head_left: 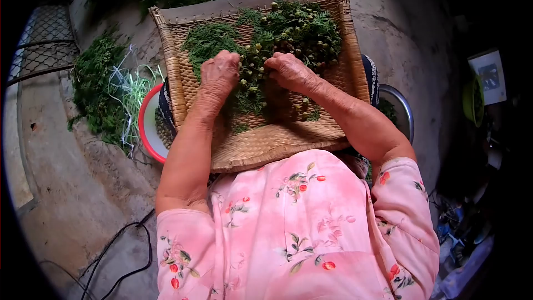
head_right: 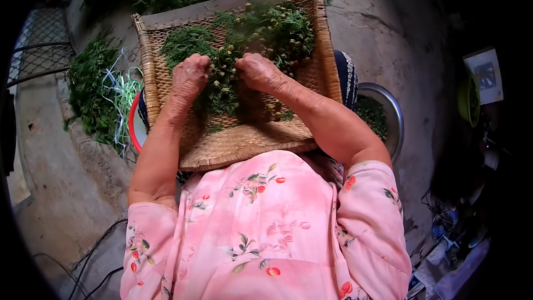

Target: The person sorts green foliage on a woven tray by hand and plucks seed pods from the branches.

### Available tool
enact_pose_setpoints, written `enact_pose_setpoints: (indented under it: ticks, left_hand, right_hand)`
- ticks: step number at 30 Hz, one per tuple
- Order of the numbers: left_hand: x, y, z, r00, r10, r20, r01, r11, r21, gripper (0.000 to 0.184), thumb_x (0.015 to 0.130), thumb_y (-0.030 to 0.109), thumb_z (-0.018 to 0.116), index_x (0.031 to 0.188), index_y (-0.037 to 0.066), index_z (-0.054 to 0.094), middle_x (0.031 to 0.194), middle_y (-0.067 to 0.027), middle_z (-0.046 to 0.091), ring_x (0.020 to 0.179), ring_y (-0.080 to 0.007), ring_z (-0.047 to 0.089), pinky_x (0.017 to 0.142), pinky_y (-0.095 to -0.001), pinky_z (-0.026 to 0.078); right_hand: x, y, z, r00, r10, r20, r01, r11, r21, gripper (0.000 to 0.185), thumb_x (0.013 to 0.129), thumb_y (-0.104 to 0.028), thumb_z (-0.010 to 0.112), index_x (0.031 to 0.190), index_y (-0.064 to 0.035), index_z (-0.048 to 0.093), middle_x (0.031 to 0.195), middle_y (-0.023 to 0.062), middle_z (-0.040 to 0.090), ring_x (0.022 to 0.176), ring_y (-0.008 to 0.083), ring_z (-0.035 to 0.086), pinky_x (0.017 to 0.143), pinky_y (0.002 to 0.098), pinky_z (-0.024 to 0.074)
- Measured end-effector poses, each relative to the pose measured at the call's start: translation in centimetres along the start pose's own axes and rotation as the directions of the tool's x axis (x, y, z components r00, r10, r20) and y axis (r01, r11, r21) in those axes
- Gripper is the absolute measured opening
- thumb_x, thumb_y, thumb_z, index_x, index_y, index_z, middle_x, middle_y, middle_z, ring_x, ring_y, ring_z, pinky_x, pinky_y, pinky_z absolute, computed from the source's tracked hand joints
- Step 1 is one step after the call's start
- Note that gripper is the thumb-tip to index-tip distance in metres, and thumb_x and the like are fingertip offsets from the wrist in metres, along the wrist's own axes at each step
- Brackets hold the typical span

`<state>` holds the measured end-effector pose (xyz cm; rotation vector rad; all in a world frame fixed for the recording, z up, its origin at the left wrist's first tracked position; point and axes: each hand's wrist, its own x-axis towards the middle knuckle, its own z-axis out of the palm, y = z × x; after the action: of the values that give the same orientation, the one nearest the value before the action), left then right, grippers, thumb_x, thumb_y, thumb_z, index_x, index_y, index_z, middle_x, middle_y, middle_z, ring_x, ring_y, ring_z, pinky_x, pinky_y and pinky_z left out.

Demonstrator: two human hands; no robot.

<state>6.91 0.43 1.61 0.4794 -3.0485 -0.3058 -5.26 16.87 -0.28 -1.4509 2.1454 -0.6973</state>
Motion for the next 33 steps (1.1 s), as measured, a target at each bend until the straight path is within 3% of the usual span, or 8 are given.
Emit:
enact_pose_setpoints:
  ticks: [3,7,9,11,13,18,31,33]
  left_hand:
    - [-0.6,-2.6,-1.8,0.995,-0.062,0.080,0.048,0.986,0.160,0.009,0.073,0.007,0.053,0.080,0.011,0.056,0.077,-0.0129,0.056,0.071,-0.0331,0.059,0.060,-0.0451,0.046]
    - [-0.7,-1.3,-2.7,0.992,-0.088,-0.093,0.094,0.994,0.063,0.009,0.072,0.005,0.055,0.080,0.009,0.056,0.085,-0.0147,0.055,0.076,-0.0355,0.058,0.063,-0.0461,0.045]
    - [-0.5,-0.8,-2.6,0.991,-0.128,-0.038,0.129,0.991,0.040,0.009,0.071,0.007,0.059,0.080,0.010,0.057,0.083,-0.0139,0.056,0.081,-0.0342,0.059,0.065,-0.0443,0.046]
    - [-1.0,-0.4,-2.4,0.972,-0.022,0.233,0.094,0.948,-0.304,0.014,0.071,0.010,0.062,0.084,0.012,0.059,0.085,-0.0131,0.057,0.078,-0.0341,0.058,0.066,-0.0427,0.046]
    - [-1.5,0.3,-1.7,0.942,-0.002,0.334,0.034,0.995,-0.090,0.019,0.068,0.013,0.068,0.084,0.010,0.058,0.084,-0.0112,0.059,0.082,-0.0318,0.058,0.068,-0.0415,0.046]
    - [-2.1,0.8,-0.3,0.968,0.120,0.221,-0.098,0.989,-0.110,0.018,0.071,0.011,0.063,0.088,0.011,0.056,0.083,-0.0122,0.058,0.077,-0.0331,0.060,0.065,-0.0419,0.049]
    - [-1.3,0.6,-0.8,0.981,0.117,0.153,-0.092,0.982,-0.164,0.012,0.073,0.007,0.060,0.084,0.006,0.054,0.080,-0.0123,0.057,0.078,-0.0308,0.058,0.066,-0.0381,0.047]
    - [-1.2,0.5,-1.4,0.989,0.064,0.137,0.001,0.901,-0.435,0.008,0.074,0.005,0.056,0.082,0.006,0.057,0.073,-0.0136,0.058,0.069,-0.0289,0.058,0.063,-0.0343,0.048]
  right_hand:
    - [0.2,0.2,-0.3,1.000,0.013,-0.007,-0.013,0.999,-0.038,0.024,0.075,-0.005,0.063,0.098,-0.0032,0.060,0.087,0.0142,0.056,0.088,0.0338,0.056,0.073,0.0411,0.0461]
    - [0.2,-0.5,0.0,0.982,-0.044,-0.183,0.031,0.997,-0.072,0.020,0.076,-0.001,0.061,0.095,-0.0034,0.059,0.088,0.0128,0.054,0.083,0.0333,0.057,0.069,0.0402,0.0467]
    - [0.3,-0.4,0.4,0.979,-0.093,-0.180,0.087,0.995,-0.040,0.019,0.075,0.001,0.059,0.094,-0.0035,0.059,0.089,0.0129,0.054,0.083,0.0336,0.056,0.068,0.0401,0.0468]
    - [0.3,-0.5,0.7,0.974,-0.140,-0.180,0.141,0.990,-0.008,0.019,0.075,0.002,0.057,0.093,-0.0036,0.058,0.089,0.0129,0.054,0.082,0.0338,0.056,0.068,0.0400,0.0469]
    - [0.2,-1.0,0.7,0.976,-0.208,-0.068,0.211,0.977,0.034,0.015,0.072,0.001,0.053,0.085,-0.0040,0.058,0.090,0.0157,0.054,0.085,0.0365,0.055,0.070,0.0426,0.0460]
    - [0.2,-0.9,-0.5,1.000,-0.008,-0.014,0.006,0.994,-0.105,0.023,0.071,-0.002,0.056,0.093,-0.0049,0.056,0.091,0.0166,0.055,0.089,0.0356,0.055,0.074,0.0432,0.0456]
    - [0.2,0.2,-1.4,0.995,-0.054,-0.082,0.051,0.998,-0.037,0.018,0.073,-0.003,0.060,0.092,-0.0054,0.058,0.091,0.0162,0.056,0.087,0.0367,0.056,0.072,0.0432,0.0462]
    - [0.0,0.3,-0.8,0.996,-0.057,-0.065,0.053,0.996,-0.067,0.018,0.074,-0.002,0.059,0.091,-0.0054,0.058,0.090,0.0162,0.056,0.086,0.0368,0.056,0.071,0.0435,0.0463]
